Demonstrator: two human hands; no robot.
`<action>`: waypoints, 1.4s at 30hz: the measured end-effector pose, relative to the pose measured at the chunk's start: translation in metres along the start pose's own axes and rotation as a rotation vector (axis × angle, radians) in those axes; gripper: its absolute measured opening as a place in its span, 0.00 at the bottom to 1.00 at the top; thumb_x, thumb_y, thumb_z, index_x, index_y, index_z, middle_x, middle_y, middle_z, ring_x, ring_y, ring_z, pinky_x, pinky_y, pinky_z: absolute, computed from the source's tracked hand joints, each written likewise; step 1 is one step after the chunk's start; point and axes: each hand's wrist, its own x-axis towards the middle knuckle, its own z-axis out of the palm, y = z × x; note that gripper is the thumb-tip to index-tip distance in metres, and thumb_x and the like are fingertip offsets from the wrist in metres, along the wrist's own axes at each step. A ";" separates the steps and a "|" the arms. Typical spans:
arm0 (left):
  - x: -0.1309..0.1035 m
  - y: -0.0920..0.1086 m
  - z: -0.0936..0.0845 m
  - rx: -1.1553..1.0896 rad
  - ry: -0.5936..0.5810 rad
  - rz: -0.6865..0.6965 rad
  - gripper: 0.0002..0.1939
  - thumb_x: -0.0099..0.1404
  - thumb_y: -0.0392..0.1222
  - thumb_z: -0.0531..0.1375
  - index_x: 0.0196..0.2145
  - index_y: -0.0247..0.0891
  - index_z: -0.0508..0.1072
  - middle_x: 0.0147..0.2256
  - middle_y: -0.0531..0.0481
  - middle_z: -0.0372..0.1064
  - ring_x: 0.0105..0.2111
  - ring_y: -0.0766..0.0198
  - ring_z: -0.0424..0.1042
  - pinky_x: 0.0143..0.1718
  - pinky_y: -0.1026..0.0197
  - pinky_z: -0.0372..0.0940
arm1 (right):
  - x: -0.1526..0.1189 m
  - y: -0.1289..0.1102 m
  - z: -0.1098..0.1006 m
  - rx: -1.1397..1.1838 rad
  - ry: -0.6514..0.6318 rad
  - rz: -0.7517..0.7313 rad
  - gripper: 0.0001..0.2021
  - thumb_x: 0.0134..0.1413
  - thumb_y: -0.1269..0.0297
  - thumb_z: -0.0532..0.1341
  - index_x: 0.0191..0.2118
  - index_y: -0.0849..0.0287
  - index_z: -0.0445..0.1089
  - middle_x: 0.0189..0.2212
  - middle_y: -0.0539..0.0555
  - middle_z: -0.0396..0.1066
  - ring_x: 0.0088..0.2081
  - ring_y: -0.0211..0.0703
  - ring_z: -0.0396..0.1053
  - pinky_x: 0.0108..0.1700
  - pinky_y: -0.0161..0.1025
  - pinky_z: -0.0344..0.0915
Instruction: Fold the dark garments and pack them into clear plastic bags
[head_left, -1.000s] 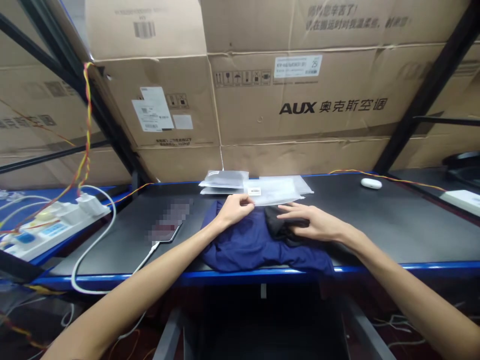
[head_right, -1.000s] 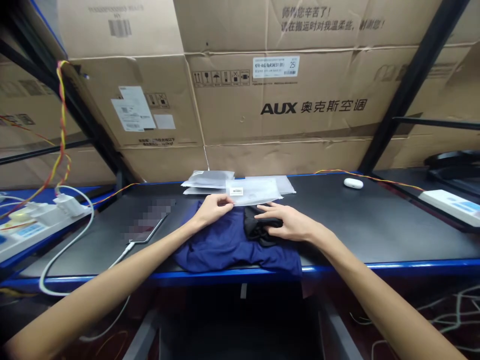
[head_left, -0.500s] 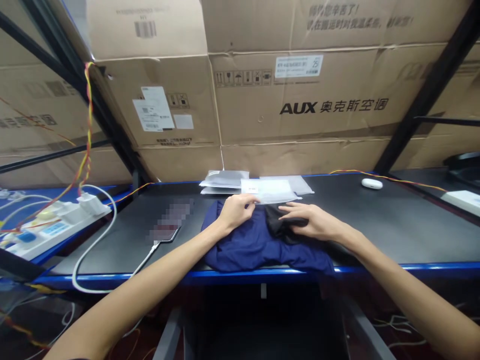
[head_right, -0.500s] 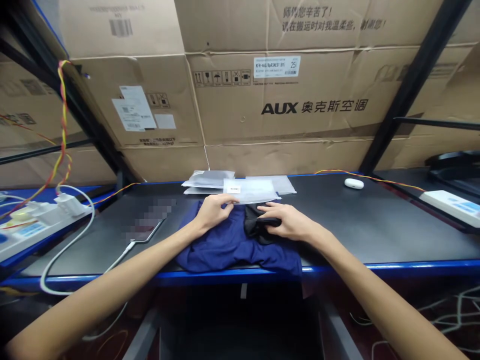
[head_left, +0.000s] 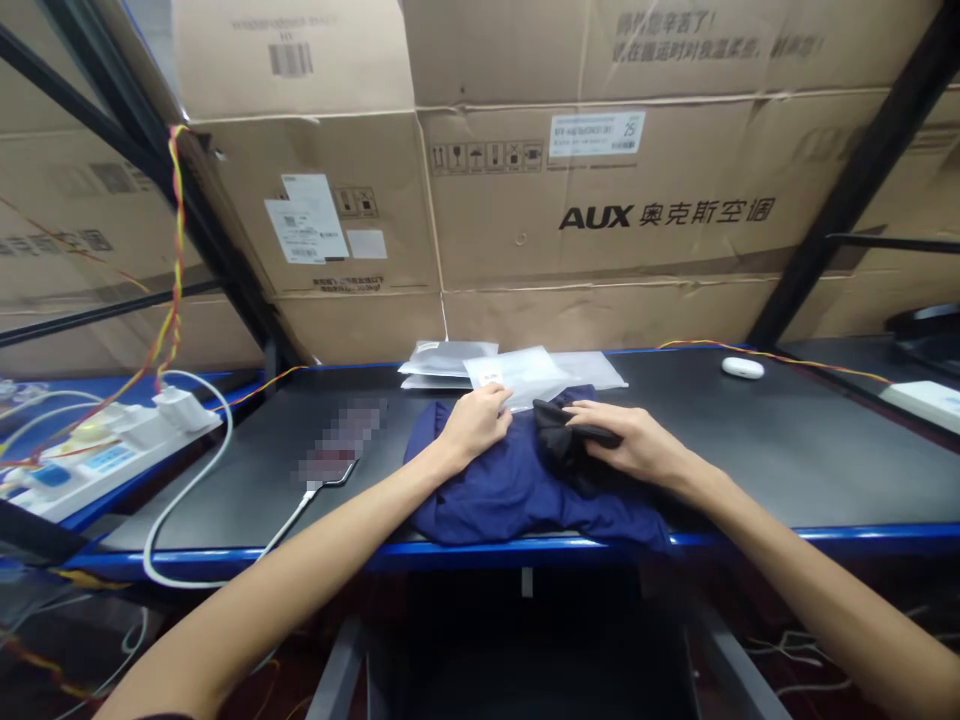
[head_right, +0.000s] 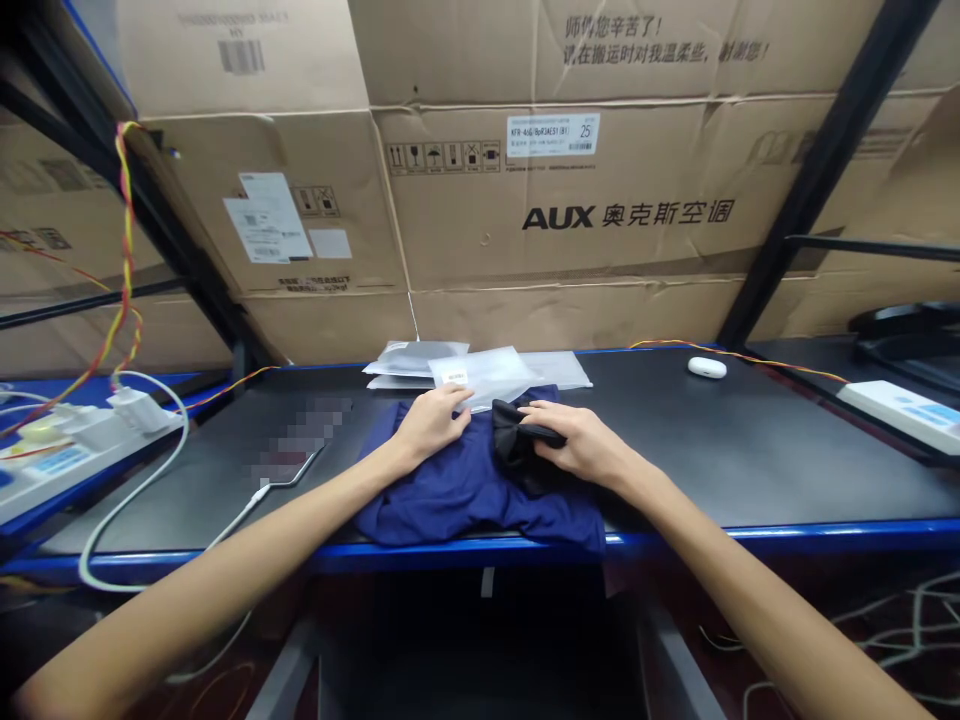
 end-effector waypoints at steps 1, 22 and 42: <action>0.000 0.001 0.000 -0.009 0.002 0.007 0.14 0.64 0.33 0.60 0.47 0.34 0.77 0.48 0.42 0.75 0.46 0.53 0.76 0.50 0.56 0.71 | 0.000 -0.001 -0.001 0.006 0.026 0.002 0.17 0.56 0.69 0.59 0.51 0.56 0.75 0.53 0.57 0.75 0.58 0.53 0.69 0.60 0.50 0.67; -0.006 0.010 -0.003 -0.377 0.058 0.038 0.12 0.59 0.30 0.59 0.39 0.38 0.77 0.38 0.50 0.75 0.36 0.63 0.75 0.37 0.63 0.72 | 0.029 0.002 0.007 0.026 -0.337 -0.037 0.23 0.58 0.62 0.62 0.59 0.54 0.70 0.59 0.56 0.70 0.68 0.58 0.52 0.65 0.57 0.57; -0.009 0.017 -0.011 -0.396 0.063 0.069 0.11 0.58 0.27 0.56 0.35 0.39 0.72 0.37 0.51 0.71 0.35 0.64 0.72 0.37 0.64 0.68 | 0.077 -0.017 0.035 -0.482 -0.367 0.445 0.15 0.65 0.61 0.53 0.44 0.64 0.73 0.47 0.68 0.75 0.46 0.58 0.73 0.46 0.48 0.69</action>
